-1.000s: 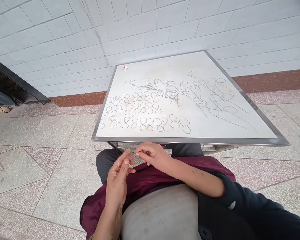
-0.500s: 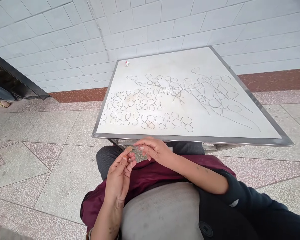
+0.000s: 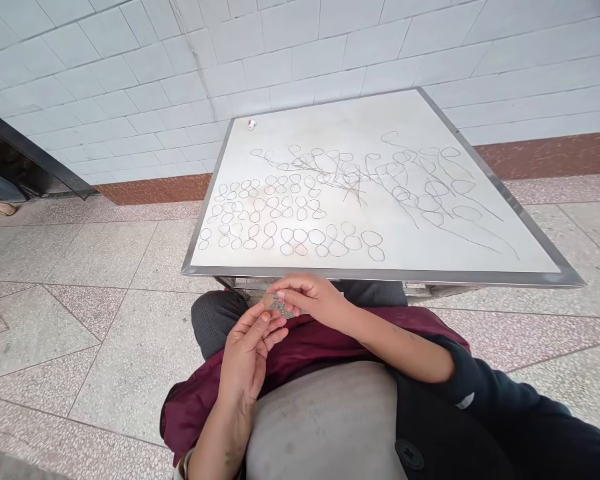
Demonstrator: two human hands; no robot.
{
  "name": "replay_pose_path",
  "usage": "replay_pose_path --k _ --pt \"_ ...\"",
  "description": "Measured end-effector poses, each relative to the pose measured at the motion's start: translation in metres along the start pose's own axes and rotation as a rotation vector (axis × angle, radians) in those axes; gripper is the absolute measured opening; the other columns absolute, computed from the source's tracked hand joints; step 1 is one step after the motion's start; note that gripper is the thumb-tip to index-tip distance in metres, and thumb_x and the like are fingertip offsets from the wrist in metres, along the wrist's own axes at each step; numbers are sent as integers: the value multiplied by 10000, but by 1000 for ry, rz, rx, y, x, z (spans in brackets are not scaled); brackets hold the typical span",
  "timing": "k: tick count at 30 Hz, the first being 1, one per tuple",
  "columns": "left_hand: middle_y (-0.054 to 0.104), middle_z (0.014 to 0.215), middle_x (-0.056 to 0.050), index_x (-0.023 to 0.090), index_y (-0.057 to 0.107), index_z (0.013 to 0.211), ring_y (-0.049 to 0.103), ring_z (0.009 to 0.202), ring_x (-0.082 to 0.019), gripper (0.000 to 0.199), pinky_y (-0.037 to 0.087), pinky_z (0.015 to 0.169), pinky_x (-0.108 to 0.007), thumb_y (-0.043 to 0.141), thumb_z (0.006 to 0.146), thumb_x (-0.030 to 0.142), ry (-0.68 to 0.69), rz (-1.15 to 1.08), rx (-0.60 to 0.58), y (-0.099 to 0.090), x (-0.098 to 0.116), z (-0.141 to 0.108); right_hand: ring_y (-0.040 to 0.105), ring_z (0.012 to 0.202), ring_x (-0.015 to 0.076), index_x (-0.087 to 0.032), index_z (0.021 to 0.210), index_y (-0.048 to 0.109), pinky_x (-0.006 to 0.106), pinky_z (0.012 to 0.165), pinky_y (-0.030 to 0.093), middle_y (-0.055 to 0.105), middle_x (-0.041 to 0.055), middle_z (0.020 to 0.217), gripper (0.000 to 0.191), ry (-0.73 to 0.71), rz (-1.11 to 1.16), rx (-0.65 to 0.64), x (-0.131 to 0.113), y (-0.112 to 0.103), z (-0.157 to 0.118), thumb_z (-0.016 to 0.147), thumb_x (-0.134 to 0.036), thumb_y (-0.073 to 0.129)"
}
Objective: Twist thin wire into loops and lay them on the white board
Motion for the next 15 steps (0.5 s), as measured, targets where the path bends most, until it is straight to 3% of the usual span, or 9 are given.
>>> replay_pose_path --k 7,15 --pt "723 910 -76 155 716 1060 648 806 -135 296 514 700 -239 724 769 211 -115 -33 -48 -3 -4 3 612 662 84 -187 1027 703 190 574 515 656 24 901 239 -16 1 -4 -4 -1 0 899 -334 564" --pt "707 954 -78 166 679 1154 578 671 -64 340 447 596 -166 690 814 174 -115 -66 -143 0 -4 1 623 645 76 -203 1035 705 187 571 526 646 27 935 222 -46 -9 14 -6 -1 -1 900 -316 569"
Point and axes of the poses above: each hand's wrist, its own z-axis towards the middle knuckle, its own y-axis out of the palm, x = y × z, the point moved 2 cm from there along z, towards the middle knuckle
